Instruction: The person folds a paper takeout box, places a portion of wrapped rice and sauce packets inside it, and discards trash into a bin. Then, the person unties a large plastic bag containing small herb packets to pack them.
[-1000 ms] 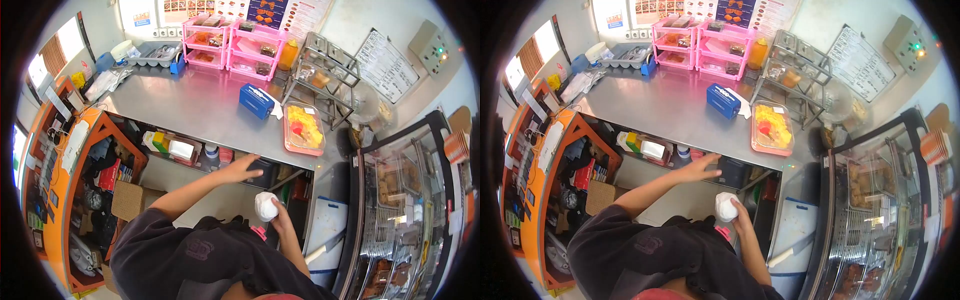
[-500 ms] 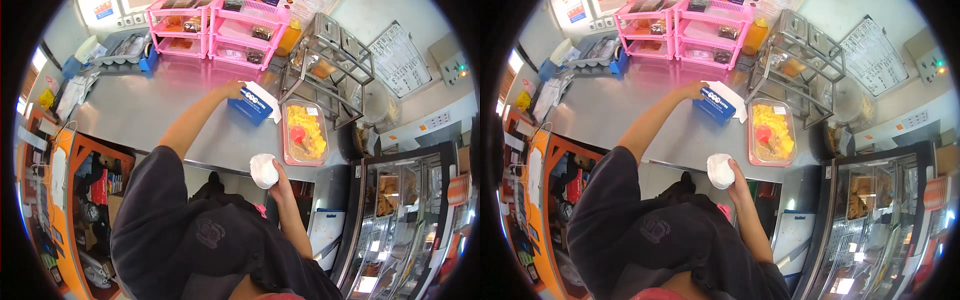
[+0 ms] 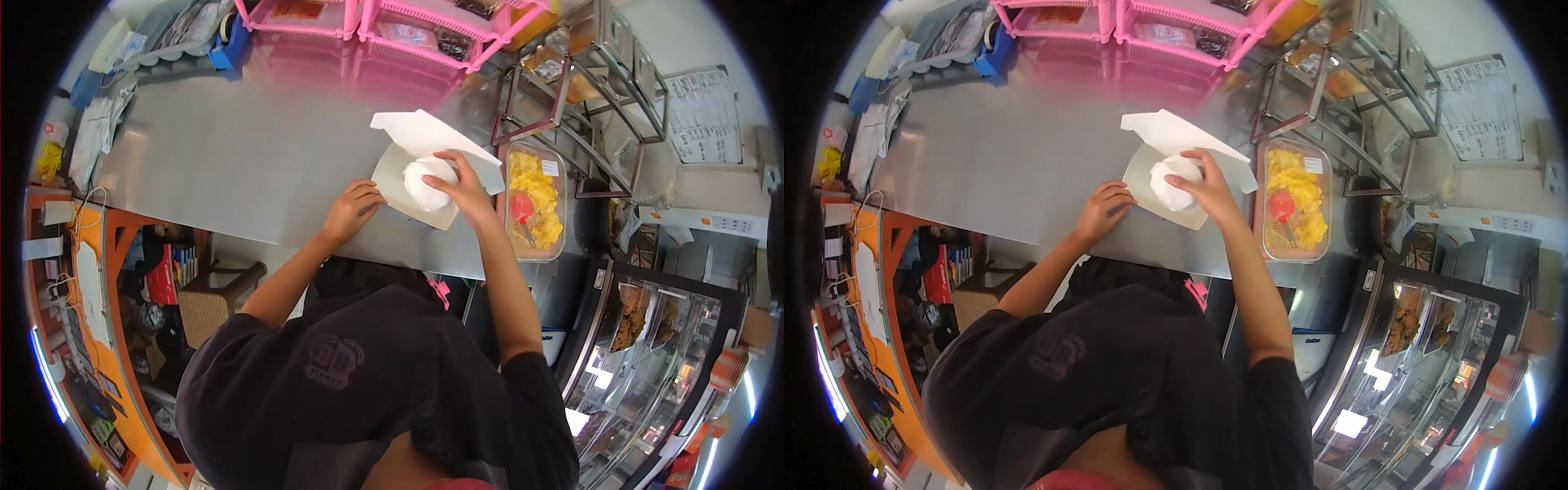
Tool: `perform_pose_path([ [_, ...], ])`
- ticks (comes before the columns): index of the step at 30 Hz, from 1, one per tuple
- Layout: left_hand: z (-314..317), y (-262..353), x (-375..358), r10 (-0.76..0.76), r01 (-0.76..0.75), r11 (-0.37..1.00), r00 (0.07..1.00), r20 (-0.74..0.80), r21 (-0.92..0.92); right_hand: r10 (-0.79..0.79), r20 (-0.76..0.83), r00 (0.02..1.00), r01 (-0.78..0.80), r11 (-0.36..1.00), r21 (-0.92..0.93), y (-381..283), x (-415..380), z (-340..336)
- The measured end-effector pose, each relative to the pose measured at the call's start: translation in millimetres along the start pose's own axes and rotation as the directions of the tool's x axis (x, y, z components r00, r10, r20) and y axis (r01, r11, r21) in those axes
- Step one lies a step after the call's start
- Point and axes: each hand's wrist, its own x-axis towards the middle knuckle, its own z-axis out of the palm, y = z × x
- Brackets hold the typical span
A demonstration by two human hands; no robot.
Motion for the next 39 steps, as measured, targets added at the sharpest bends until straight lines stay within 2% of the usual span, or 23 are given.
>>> perform_pose_path([
  [3,2,-4,-4,-0.011,0.011,1.000,0.999,-0.051,-0.012,0.202,0.165,0.965,-0.181,0.974,-0.135,33,40,12],
  [6,2,-4,-7,-0.019,0.020,1.000,0.998,-0.055,0.011,0.198,0.325,0.925,-0.135,0.969,-0.207,66,64,25],
  [9,2,-3,-9,-0.029,0.031,0.999,0.997,-0.066,0.042,0.281,0.434,0.856,-0.241,0.960,-0.145,73,76,32],
  [12,0,-1,-9,-0.031,0.035,0.998,0.997,-0.074,0.053,0.282,0.460,0.842,-0.214,0.957,-0.195,73,79,41],
  [13,2,-4,-11,-0.033,0.037,0.998,0.998,-0.062,0.056,0.216,0.393,0.894,-0.093,0.946,-0.309,67,76,46],
  [15,2,-3,-12,-0.042,0.048,0.995,0.997,-0.068,0.091,0.048,0.278,0.959,0.117,0.830,-0.545,57,63,58],
  [18,0,6,-5,-0.057,0.078,0.988,0.986,-0.155,0.132,-0.135,0.096,0.986,0.162,0.665,-0.729,53,47,76],
  [20,5,4,0,-0.086,0.092,0.996,0.968,-0.237,0.016,-0.121,0.007,0.993,0.090,0.695,-0.713,59,43,82],
  [21,8,2,6,-0.105,0.087,0.993,0.958,-0.268,-0.076,-0.112,0.021,0.994,0.093,0.689,-0.719,60,42,82],
  [24,20,-10,18,-0.368,0.309,0.913,0.907,-0.207,-0.268,-0.096,0.052,0.994,0.106,0.722,-0.683,65,42,82],
  [26,25,-20,26,-0.526,0.437,0.821,0.829,-0.191,-0.366,-0.085,0.032,0.996,0.085,0.748,-0.658,47,28,73],
  [27,27,-25,31,-0.599,0.492,0.772,0.775,-0.203,-0.403,-0.093,0.134,0.987,0.158,0.742,-0.652,40,22,61],
  [29,24,-26,41,-0.646,0.544,0.710,0.756,-0.105,-0.448,-0.103,0.343,0.934,0.305,0.730,-0.612,25,7,30],
  [30,22,-28,43,-0.669,0.575,0.675,0.741,-0.056,-0.463,0.016,0.489,0.872,0.285,0.796,-0.534,-10,-4,1],
  [31,24,-32,44,-0.652,0.585,0.710,0.757,-0.050,-0.393,0.117,0.630,0.767,0.244,0.856,-0.456,-53,-17,-35],
  [33,28,-38,43,-0.624,0.595,0.763,0.781,-0.045,-0.251,0.033,0.751,0.660,0.200,0.955,-0.218,-93,-40,-105],
  [35,32,-36,41,-0.627,0.605,0.775,0.773,-0.096,-0.182,0.052,0.721,0.691,0.005,0.997,-0.077,-137,-70,-188],
  [36,33,-34,43,-0.621,0.605,0.783,0.774,-0.125,-0.143,-0.093,0.697,0.711,0.134,0.991,-0.006,-134,-76,-235],
  [37,34,-31,45,-0.595,0.580,0.804,0.785,-0.172,-0.132,-0.029,0.545,0.838,0.081,0.994,-0.073,-142,-89,-285],
  [39,37,-35,42,-0.597,0.574,0.802,0.774,-0.211,-0.164,-0.069,0.166,0.984,0.066,0.998,0.023,-137,-107,-369],
])
